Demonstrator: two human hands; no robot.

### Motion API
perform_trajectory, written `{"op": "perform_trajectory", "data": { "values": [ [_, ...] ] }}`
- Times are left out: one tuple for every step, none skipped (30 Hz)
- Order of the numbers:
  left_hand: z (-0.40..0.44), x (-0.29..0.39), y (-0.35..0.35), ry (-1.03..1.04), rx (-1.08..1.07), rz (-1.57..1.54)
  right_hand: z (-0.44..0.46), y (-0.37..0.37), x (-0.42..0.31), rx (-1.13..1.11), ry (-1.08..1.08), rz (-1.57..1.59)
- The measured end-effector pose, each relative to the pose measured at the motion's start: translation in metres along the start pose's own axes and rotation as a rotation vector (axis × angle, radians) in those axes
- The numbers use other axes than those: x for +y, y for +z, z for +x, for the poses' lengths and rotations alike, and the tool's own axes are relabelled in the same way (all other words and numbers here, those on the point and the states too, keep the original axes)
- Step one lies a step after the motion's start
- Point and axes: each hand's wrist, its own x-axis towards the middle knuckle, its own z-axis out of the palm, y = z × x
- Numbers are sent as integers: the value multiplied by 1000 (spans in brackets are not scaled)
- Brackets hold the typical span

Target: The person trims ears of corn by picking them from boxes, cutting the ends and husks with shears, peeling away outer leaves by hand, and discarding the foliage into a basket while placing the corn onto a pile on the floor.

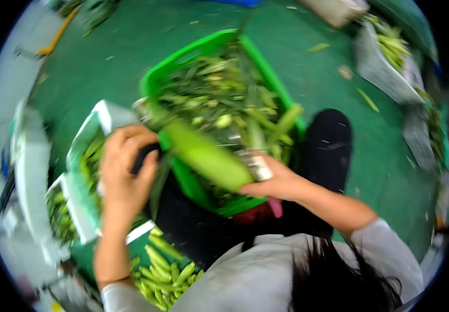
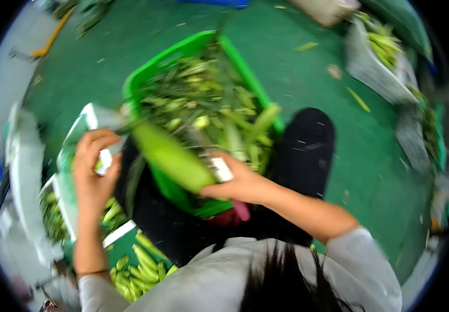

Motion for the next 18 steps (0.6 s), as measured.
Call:
{"op": "perform_trajectory", "data": {
  "values": [
    [-25,-7,17,-211,63,-193,7,6,17,97,-174,51],
    [-57,-18,55,-683,65,-791,8,9,28,123,-157,156],
    [-62,-3,72,-662,-52,-887,9,13,29,164,-164,109],
    [-67,12,94,-757,-44,-1041,12,17,34,177,-273,-3],
    [-75,23,108,-797,13,-1175,8,24,32,201,-377,-116],
    [-80,27,125,-884,81,-1330,6,29,28,207,-340,-298],
    [-75,39,134,-938,277,-1378,2,31,25,219,-300,-484],
    [-76,37,140,-978,336,-1404,1,35,23,189,-290,-457],
    [-78,37,143,-1014,397,-1434,0,36,23,172,-290,-438],
    [-81,38,143,-994,434,-1416,1,35,23,160,-294,-420],
    [-82,42,139,-975,465,-1398,1,34,23,151,-297,-400],
    [-85,45,136,-957,495,-1378,3,31,26,86,-272,-295],
    [-89,43,132,-937,496,-1384,3,32,27,56,-226,-235],
    [-90,43,128,-923,450,-1353,3,33,28,46,-214,-261],
    [-92,43,123,-909,404,-1321,2,36,30,35,-200,-287],
    [-97,39,121,-914,363,-1376,0,35,33,37,-125,-229],
    [-101,33,120,-910,327,-1428,0,35,34,36,-57,-175],
    [-104,28,119,-905,291,-1482,-2,37,32,67,-49,-41]
  ]
}}
